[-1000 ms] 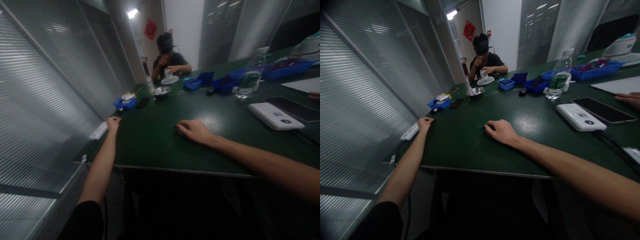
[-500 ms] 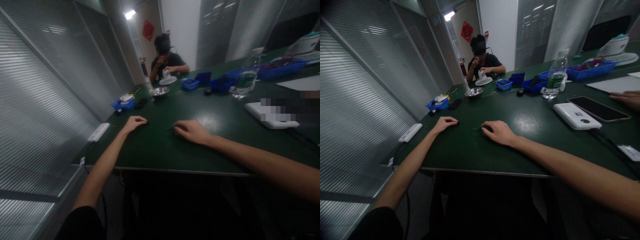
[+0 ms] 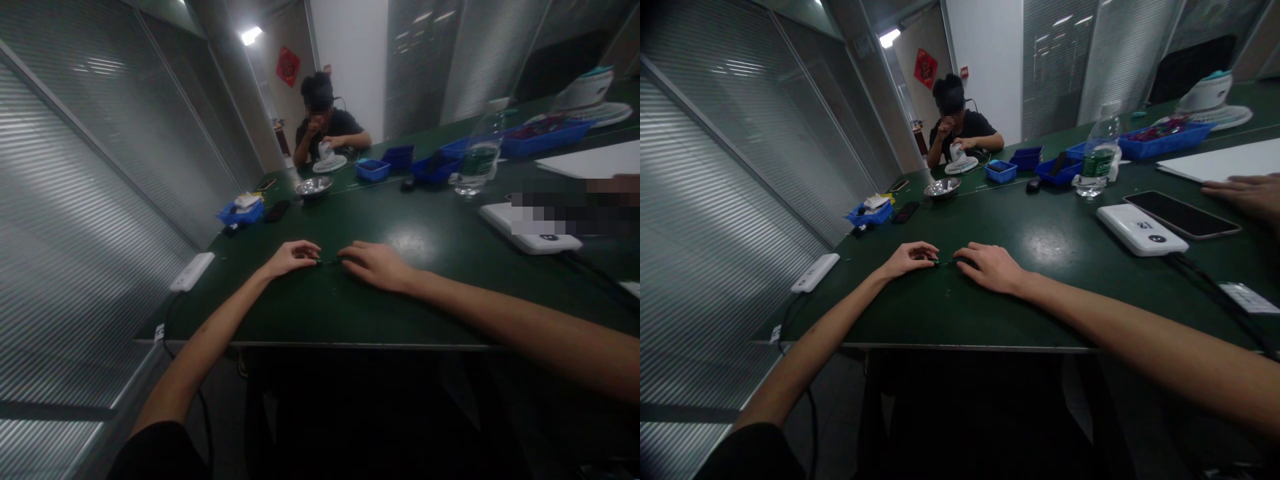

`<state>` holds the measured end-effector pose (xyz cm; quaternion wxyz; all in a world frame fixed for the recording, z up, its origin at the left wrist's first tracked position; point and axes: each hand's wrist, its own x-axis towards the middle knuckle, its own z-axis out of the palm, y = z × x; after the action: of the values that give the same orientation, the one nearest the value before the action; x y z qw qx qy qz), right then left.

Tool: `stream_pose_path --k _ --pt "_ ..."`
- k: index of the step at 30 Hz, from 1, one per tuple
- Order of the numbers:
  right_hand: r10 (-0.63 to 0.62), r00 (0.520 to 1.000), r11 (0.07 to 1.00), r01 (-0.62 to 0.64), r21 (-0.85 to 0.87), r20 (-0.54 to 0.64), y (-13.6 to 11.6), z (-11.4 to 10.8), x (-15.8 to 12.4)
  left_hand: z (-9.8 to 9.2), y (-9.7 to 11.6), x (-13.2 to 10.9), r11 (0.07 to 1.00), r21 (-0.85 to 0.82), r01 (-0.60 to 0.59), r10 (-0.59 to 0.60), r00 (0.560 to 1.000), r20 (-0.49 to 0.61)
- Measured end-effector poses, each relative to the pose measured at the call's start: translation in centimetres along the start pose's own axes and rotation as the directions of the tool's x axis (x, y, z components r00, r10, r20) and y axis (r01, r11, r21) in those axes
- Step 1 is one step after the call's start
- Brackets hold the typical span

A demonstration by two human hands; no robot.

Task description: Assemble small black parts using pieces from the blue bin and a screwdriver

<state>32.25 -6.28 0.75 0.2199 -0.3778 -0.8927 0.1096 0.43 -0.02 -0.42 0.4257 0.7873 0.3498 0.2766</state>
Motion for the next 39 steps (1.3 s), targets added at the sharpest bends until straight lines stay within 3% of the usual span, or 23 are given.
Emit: stream_pose_path --k 21,33,39 --pt "-0.076 0.995 0.997 0.077 0.011 -0.066 0.7 0.6 0.0 1.0 1.1 0.0 0.999 -0.015 0.030 -0.029 0.997 0.067" --pt "0.056 0.994 0.998 -0.056 0.003 -0.098 0.0 0.2 0.0 1.2 0.8 0.2 1.000 -0.017 0.006 -0.005 0.997 0.076" --pt "0.106 0.990 0.994 -0.106 -0.001 -0.093 -0.3 -0.3 0.0 0.4 0.9 -0.1 0.988 0.156 -0.013 0.002 0.998 0.066"
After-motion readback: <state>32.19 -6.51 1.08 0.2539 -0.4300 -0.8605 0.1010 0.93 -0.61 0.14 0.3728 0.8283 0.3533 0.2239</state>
